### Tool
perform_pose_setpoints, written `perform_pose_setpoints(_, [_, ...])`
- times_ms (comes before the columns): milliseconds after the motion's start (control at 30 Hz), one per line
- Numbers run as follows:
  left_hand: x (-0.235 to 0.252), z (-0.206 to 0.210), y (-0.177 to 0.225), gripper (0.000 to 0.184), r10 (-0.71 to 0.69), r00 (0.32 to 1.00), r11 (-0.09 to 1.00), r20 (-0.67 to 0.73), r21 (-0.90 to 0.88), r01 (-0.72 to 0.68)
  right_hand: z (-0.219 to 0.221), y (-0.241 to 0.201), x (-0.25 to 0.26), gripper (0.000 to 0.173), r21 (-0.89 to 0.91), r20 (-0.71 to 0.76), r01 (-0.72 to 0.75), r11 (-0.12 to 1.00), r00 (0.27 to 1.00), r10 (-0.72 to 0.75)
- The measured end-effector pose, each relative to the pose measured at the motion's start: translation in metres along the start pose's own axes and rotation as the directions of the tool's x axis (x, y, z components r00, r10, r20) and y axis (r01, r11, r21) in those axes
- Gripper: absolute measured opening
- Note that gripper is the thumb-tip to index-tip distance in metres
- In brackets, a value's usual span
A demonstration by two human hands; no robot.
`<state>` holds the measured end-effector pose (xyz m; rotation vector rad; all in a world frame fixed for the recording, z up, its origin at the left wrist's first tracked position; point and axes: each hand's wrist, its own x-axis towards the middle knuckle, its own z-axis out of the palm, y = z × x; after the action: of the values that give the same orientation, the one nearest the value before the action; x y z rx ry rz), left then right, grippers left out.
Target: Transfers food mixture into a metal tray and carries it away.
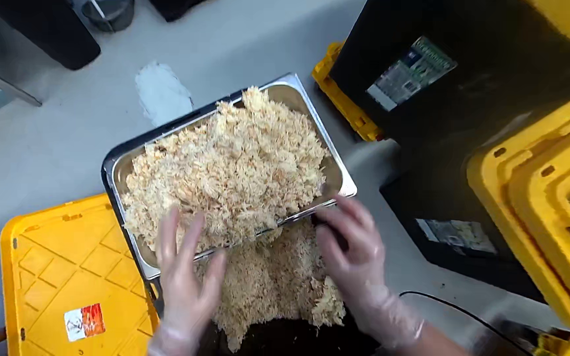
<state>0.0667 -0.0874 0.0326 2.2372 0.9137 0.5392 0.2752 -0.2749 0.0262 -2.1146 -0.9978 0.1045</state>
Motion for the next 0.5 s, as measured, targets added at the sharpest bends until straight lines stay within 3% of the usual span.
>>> perform_pose_setpoints(67, [-0.077,0.023,-0.003,0.044,-0.076,0.997,0.992,0.014,-0.100,0.077,0.031,0.020,-0.075,0.031,-0.002,0.140,-0.152,0.988,0.979,0.151])
perform_pose_setpoints(100, [-0.110,0.041,-0.003,0.041,-0.213,0.970,0.959,0.117,-0.167,0.230,0.054,0.032,-0.102,0.032,-0.037,0.255,-0.262,0.964,0.931,0.263])
perform_pose_setpoints(133, [-0.136,0.061,-0.006,0.041,-0.395,0.877,0.854,0.272,-0.244,0.460,0.079,0.046,-0.118,0.034,-0.091,0.397,-0.376,0.922,0.835,0.380])
perform_pose_setpoints(167, [-0.152,0.083,-0.013,0.043,-0.574,0.697,0.650,0.431,-0.278,0.707,0.105,0.060,-0.123,0.041,-0.165,0.545,-0.482,0.861,0.683,0.486])
perform_pose_setpoints(200, [-0.157,0.105,-0.023,0.046,-0.703,0.461,0.385,0.541,-0.256,0.887,0.134,0.077,-0.120,0.048,-0.236,0.655,-0.535,0.811,0.529,0.540])
perform_pose_setpoints(233, [-0.155,0.127,-0.036,0.050,-0.775,0.237,0.144,0.586,-0.201,0.969,0.165,0.093,-0.115,0.054,-0.287,0.712,-0.530,0.798,0.439,0.548])
perform_pose_setpoints(267, [-0.148,0.146,-0.048,0.053,-0.812,0.066,-0.027,0.580,-0.151,0.988,0.195,0.104,-0.107,0.056,-0.324,0.737,-0.494,0.807,0.403,0.543])
perform_pose_setpoints(300, [-0.147,0.166,-0.067,0.056,-0.835,-0.049,-0.148,0.548,-0.139,0.979,0.220,0.110,-0.096,0.056,-0.365,0.756,-0.446,0.818,0.371,0.539])
perform_pose_setpoints(333, [-0.154,0.186,-0.091,0.061,-0.853,-0.121,-0.231,0.507,-0.160,0.960,0.240,0.112,-0.082,0.054,-0.422,0.778,-0.385,0.821,0.311,0.546])
perform_pose_setpoints(400, [-0.180,0.224,-0.129,0.070,-0.887,-0.187,-0.301,0.422,-0.222,0.927,0.264,0.120,-0.080,0.053,-0.491,0.808,-0.333,0.805,0.170,0.564])
perform_pose_setpoints(467, [-0.204,0.256,-0.143,0.072,-0.895,-0.164,-0.265,0.414,-0.198,0.944,0.286,0.157,-0.136,0.054,-0.430,0.782,-0.306,0.850,0.344,0.519])
perform_pose_setpoints(500, [-0.219,0.266,-0.147,0.069,-0.892,-0.127,-0.219,0.434,-0.169,0.961,0.291,0.169,-0.161,0.059,-0.425,0.778,-0.270,0.864,0.380,0.501])
